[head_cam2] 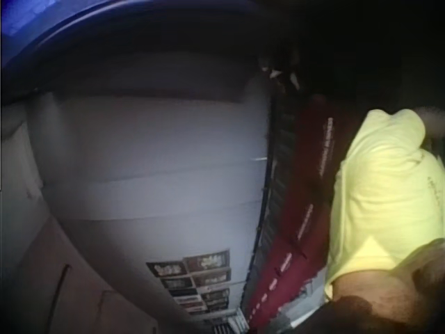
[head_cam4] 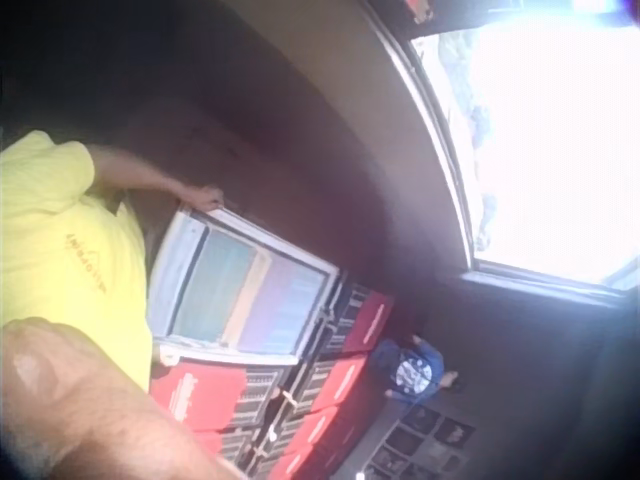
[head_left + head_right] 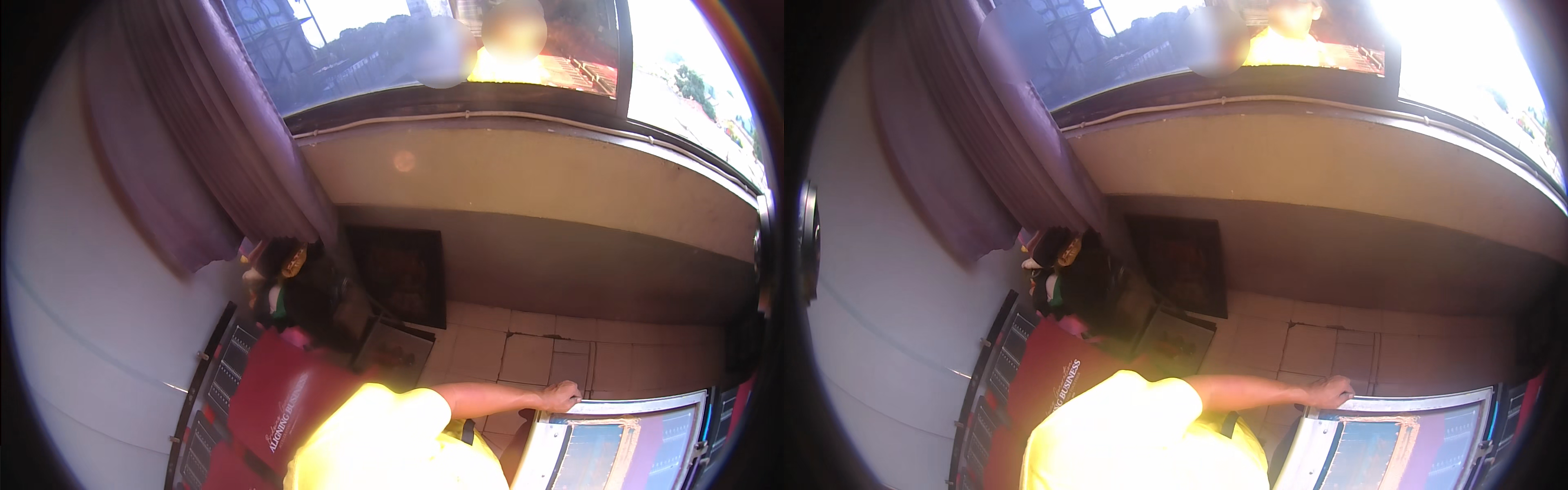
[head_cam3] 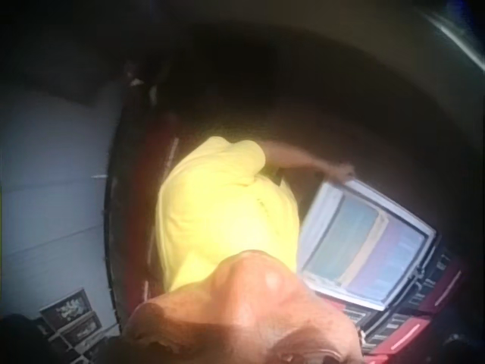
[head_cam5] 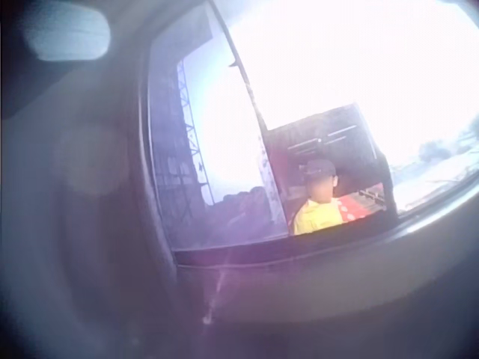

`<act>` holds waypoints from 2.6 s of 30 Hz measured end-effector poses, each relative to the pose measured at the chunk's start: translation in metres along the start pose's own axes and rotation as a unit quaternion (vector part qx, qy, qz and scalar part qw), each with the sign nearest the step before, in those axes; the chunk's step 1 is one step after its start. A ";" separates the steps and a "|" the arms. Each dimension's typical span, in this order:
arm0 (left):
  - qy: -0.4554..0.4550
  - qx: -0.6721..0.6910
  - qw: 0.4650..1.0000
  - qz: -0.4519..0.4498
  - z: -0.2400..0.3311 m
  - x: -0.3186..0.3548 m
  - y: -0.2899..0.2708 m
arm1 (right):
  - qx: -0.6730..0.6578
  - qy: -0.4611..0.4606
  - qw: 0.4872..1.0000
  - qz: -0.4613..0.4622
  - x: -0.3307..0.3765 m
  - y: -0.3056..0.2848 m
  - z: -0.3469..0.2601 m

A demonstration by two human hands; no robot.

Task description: The person performs screen printing by lowering a frame onto fabric, applying ink with a squeegee across the screen, and lifting the frame to reveal the print, repeating this at several stations.

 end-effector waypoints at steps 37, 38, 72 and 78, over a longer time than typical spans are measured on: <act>0.061 -0.071 0.995 -0.032 -0.025 -0.009 0.004 | -0.238 0.226 0.939 0.106 0.097 -0.123 0.189; 0.064 -0.070 0.995 -0.036 -0.026 -0.009 0.005 | -0.245 0.204 0.942 0.108 0.095 -0.127 0.206; -0.049 0.005 0.988 -0.145 -0.009 -0.023 -0.011 | -0.057 0.177 0.962 0.199 0.098 -0.124 0.096; -0.090 0.020 0.983 -0.161 0.011 -0.021 -0.012 | -0.022 0.152 0.960 0.234 0.101 -0.117 0.111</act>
Point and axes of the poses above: each hand's wrist, its own x-axis away from the middle knuckle, its own y-axis out of the palm, z = x × y, the point moved 2 cm from there along -x, towards the middle knuckle, and after that the axes turned 11 degrees about y, right-handed, at the moved point
